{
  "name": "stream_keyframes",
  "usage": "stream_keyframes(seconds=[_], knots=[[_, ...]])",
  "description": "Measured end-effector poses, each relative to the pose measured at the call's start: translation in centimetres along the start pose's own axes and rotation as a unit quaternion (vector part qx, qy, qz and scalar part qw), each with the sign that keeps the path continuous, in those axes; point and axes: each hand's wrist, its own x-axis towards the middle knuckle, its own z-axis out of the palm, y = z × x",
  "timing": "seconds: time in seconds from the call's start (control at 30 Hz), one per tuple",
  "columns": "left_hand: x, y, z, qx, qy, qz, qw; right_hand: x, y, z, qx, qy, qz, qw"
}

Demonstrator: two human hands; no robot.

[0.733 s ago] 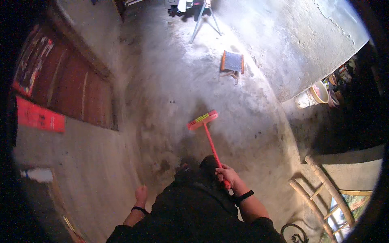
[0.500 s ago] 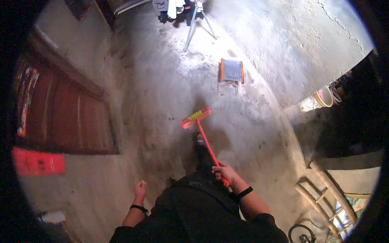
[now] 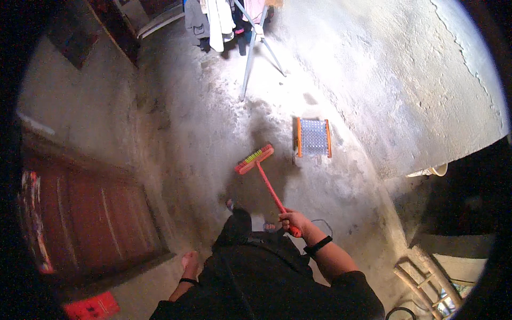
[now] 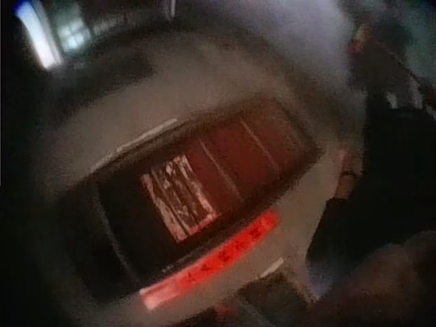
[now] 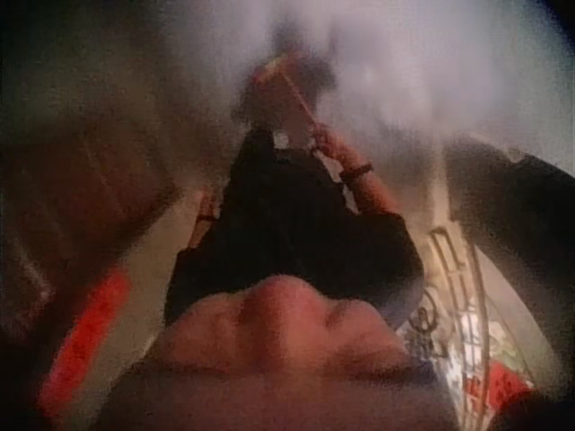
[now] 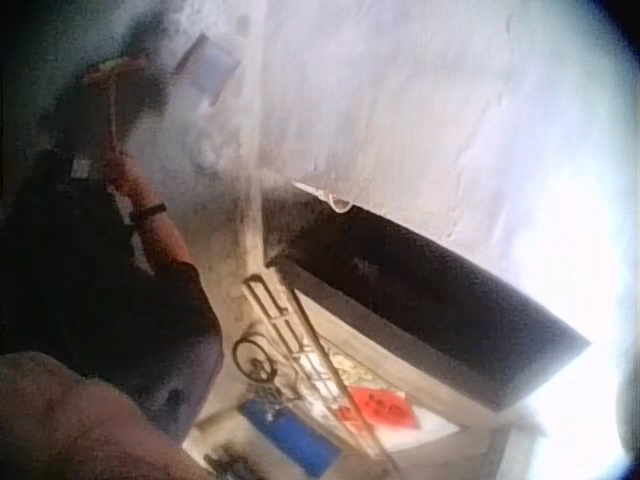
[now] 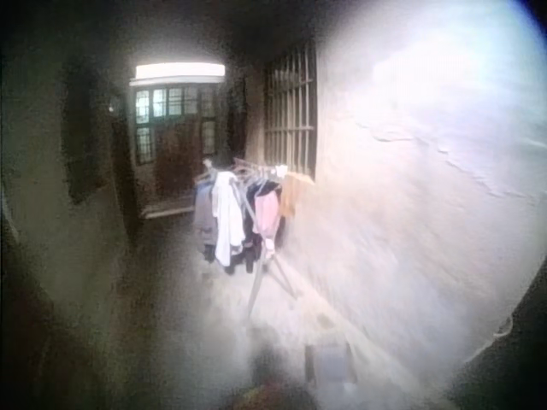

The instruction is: The person sweeps a concrete floor with a red broom, moving debris toward the doorway and outside. They sweep around a bicycle, clothes rack, and a small stool, then exit to the exterior and sweep the threshold before returning inside to continue sweeping.

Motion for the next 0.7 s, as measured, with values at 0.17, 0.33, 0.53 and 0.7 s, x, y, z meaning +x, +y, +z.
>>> stream_keyframes(seconds=[0.17,0.33,0.53,0.7], knots=[[11.8,11.5,0.9,0.119,0.018,0.153,0.981,9.0,-8.0,4.7,-0.029,0.037,-0.027,0.999],[22.2,26.0,-1.9,0.131,-0.038,0.106,0.985,14.6,-14.9,11.0,-0.053,0.097,-0.040,0.993],[33.3,44.3,-3.7,0.145,-0.012,0.206,0.968,18.8,-24.6,15.4,0.023,0.089,-0.066,0.994],[38.7,53.4,-0.1,0.106,-0.004,0.232,0.967,23.8,-35.3,15.9,-0.077,0.127,-0.123,0.981]])
